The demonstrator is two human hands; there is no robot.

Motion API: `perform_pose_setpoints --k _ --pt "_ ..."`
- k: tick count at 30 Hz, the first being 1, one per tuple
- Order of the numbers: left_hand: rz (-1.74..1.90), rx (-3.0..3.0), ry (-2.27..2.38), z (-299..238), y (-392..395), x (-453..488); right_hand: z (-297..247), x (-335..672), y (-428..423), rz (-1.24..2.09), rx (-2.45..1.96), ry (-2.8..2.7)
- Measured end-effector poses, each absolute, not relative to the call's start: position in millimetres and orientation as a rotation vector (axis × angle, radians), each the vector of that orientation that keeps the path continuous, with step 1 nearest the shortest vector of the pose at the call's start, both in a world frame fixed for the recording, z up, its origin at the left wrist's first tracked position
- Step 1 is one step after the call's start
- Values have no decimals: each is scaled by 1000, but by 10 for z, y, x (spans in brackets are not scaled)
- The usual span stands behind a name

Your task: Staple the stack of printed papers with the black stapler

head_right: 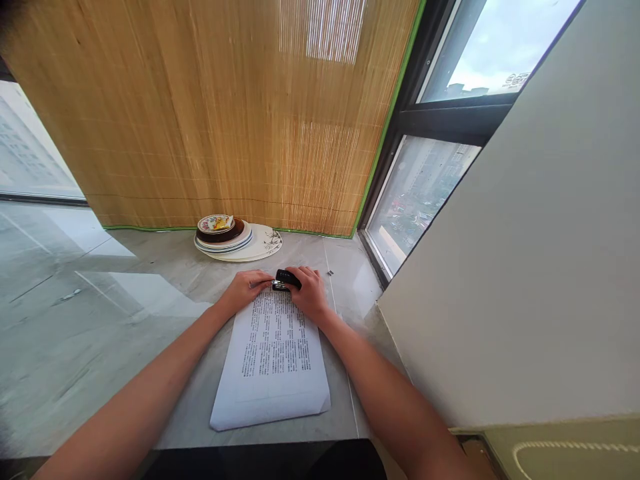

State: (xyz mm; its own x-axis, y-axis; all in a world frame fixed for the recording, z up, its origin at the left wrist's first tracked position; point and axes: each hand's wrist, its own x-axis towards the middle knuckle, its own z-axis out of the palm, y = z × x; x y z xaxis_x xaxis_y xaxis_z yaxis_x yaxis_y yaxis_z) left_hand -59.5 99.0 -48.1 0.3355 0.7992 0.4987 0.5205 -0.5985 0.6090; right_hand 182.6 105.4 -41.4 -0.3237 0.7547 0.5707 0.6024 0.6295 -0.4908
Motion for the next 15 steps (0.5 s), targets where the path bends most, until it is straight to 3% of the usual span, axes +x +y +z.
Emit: perform_pose_setpoints --k 15 --pt "1123 2506 1310 -468 961 -600 -460 1830 1101 285 -1049 -2009"
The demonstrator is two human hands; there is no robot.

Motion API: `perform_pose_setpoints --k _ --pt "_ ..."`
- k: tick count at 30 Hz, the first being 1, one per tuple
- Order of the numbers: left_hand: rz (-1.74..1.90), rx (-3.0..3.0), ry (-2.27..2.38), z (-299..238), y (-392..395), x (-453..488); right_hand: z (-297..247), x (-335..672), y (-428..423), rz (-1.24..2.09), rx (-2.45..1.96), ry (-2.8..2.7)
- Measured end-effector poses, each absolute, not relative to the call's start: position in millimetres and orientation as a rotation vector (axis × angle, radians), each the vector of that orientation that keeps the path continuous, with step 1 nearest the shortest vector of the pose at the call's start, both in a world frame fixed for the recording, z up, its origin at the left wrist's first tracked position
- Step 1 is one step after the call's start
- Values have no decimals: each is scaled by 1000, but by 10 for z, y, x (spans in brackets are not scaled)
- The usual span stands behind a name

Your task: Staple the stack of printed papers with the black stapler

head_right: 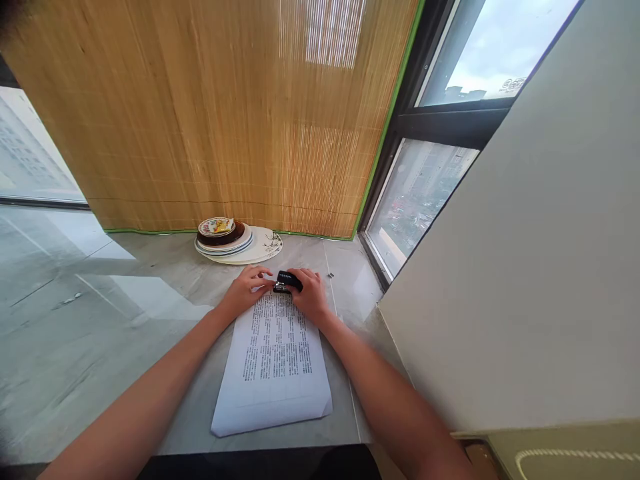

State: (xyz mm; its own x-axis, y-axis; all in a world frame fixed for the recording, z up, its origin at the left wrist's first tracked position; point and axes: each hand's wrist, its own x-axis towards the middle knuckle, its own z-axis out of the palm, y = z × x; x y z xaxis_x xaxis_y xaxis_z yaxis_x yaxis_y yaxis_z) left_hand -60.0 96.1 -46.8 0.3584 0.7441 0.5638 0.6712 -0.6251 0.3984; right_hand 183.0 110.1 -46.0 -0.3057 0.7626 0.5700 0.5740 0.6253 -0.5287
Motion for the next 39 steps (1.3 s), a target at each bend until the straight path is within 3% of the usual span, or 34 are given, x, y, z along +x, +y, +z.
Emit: perform_pose_setpoints --k 39 --pt "1045 2335 1304 -497 969 -573 -412 1811 1068 243 -1040 -2112"
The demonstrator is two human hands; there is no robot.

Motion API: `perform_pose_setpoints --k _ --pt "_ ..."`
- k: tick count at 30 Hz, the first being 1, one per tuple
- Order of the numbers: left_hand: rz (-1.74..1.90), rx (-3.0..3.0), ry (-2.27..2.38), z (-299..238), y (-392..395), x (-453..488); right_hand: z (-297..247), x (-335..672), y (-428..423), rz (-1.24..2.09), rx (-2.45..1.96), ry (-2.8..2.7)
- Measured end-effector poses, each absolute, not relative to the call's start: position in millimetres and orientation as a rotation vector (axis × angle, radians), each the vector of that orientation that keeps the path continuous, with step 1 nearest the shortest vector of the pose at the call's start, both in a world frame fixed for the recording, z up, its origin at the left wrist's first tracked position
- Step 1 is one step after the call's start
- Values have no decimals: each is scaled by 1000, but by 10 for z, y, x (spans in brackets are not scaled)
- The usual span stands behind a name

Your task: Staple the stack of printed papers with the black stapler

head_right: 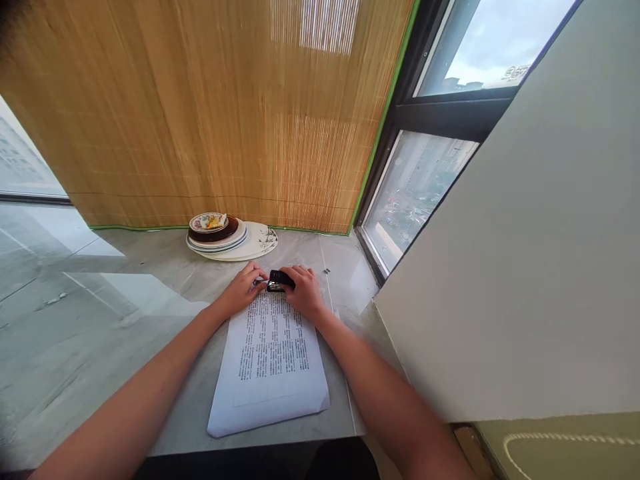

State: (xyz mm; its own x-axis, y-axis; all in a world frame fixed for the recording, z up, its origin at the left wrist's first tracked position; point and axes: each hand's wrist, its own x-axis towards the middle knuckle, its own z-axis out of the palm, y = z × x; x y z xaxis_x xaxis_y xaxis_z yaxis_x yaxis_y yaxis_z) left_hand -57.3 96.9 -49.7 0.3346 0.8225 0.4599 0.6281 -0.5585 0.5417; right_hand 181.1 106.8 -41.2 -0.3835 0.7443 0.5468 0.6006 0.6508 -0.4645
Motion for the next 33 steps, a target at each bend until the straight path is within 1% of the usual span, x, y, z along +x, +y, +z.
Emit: perform_pose_setpoints --k 9,22,25,30,33 --pt "1109 2260 1283 -494 982 -592 -364 1825 1049 263 -1059 -2103" --pt "1010 2216 1309 -497 980 -585 -374 1834 1048 274 -1047 -2103" --pt "1055 2211 1303 -476 975 -584 -372 1851 1060 269 -1054 -2109" --pt "1229 2246 1162 -411 958 -577 -385 1967 1152 290 -1061 -2049" --pt "1252 2218 1098 -384 949 -582 -392 2073 1224 325 -1055 -2019"
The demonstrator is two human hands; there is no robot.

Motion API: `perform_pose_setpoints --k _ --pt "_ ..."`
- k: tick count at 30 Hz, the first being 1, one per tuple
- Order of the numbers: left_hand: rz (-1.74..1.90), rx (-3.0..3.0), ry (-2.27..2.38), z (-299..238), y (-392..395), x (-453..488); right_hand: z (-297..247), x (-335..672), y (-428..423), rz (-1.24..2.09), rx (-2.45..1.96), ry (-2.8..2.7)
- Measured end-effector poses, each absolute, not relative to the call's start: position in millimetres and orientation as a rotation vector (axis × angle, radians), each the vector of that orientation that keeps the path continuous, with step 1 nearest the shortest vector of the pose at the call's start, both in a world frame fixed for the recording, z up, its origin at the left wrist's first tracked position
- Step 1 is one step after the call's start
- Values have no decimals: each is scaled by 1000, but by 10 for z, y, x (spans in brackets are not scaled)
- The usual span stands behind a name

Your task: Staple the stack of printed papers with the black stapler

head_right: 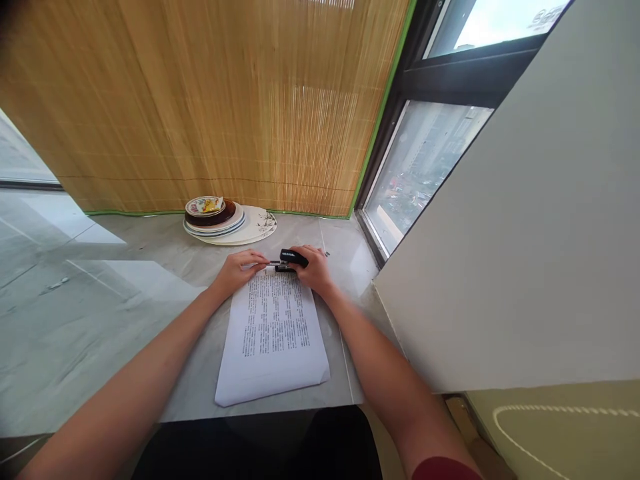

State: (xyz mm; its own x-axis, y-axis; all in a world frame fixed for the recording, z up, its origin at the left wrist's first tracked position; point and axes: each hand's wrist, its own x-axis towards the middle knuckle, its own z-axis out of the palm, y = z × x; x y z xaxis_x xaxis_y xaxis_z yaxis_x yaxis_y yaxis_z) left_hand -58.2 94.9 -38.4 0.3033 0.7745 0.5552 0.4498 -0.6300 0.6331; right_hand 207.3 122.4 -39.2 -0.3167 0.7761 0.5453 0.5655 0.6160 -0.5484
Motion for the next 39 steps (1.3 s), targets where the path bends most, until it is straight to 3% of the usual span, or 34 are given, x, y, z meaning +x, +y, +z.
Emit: perform_pose_setpoints --k 10,16,26,31,36,39 --pt "1104 2040 1135 -301 848 -526 -253 1959 1051 314 -815 -2230" --pt "1211 2089 1168 -291 871 -511 -183 1824 906 300 -878 -2193" --pt "1510 1802 1538 -372 1016 -595 -100 2022 966 229 -1350 -1342" --pt "1307 2087 1384 -391 999 -559 -7 2032 894 338 -1388 -1603" --pt "829 2457 1167 -410 911 -461 -73 2187 1027 236 -1510 -1670" --pt "724 2511 1220 -424 882 -450 -125 2229 1079 206 -1467 -1685"
